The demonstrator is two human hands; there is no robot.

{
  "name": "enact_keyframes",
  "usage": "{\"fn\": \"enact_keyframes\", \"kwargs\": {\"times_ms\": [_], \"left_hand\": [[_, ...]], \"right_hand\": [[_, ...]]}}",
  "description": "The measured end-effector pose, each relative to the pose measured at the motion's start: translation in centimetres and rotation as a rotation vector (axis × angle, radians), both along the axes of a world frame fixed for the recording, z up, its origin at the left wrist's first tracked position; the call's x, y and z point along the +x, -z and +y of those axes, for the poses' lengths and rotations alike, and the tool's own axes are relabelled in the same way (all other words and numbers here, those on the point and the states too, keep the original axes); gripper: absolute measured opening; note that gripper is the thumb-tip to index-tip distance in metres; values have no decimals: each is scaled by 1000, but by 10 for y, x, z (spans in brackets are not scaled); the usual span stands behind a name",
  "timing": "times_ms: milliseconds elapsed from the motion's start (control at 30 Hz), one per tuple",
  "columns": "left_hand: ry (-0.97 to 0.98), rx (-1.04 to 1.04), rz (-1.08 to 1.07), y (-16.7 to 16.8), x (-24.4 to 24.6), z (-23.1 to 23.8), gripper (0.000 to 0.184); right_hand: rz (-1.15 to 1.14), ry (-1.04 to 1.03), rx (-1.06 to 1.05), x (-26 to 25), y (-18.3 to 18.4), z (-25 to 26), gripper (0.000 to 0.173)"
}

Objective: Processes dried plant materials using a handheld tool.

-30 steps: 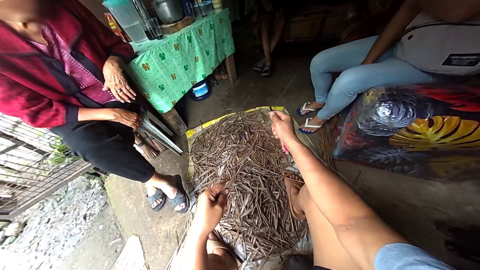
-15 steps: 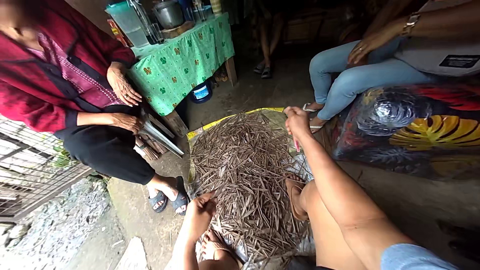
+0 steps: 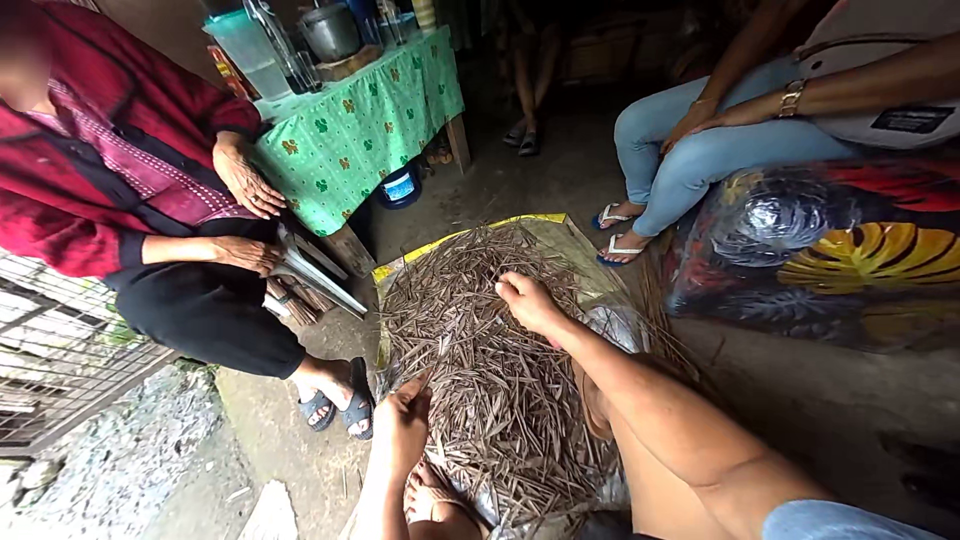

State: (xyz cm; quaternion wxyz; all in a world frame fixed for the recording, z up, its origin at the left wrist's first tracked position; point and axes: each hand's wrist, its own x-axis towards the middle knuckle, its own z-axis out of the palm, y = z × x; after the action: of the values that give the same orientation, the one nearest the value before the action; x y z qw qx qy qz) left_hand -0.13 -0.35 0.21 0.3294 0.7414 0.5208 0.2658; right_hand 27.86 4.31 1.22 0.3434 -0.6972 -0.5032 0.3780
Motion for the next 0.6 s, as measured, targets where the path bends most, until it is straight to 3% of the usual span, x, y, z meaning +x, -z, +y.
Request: {"fn": "enact_keyframes", "kwargs": {"times_ms": [200, 367, 600], "left_hand": [[-57, 125, 87, -2, 7, -2, 31], [-26, 174, 147, -3, 17, -3, 33], [19, 216, 88, 0, 11, -2, 33]], "right_hand": [[243, 116, 159, -13, -6, -12, 37], [98, 47, 48, -22, 2, -7, 37], [61, 156, 158, 5, 2, 0, 37]]}}
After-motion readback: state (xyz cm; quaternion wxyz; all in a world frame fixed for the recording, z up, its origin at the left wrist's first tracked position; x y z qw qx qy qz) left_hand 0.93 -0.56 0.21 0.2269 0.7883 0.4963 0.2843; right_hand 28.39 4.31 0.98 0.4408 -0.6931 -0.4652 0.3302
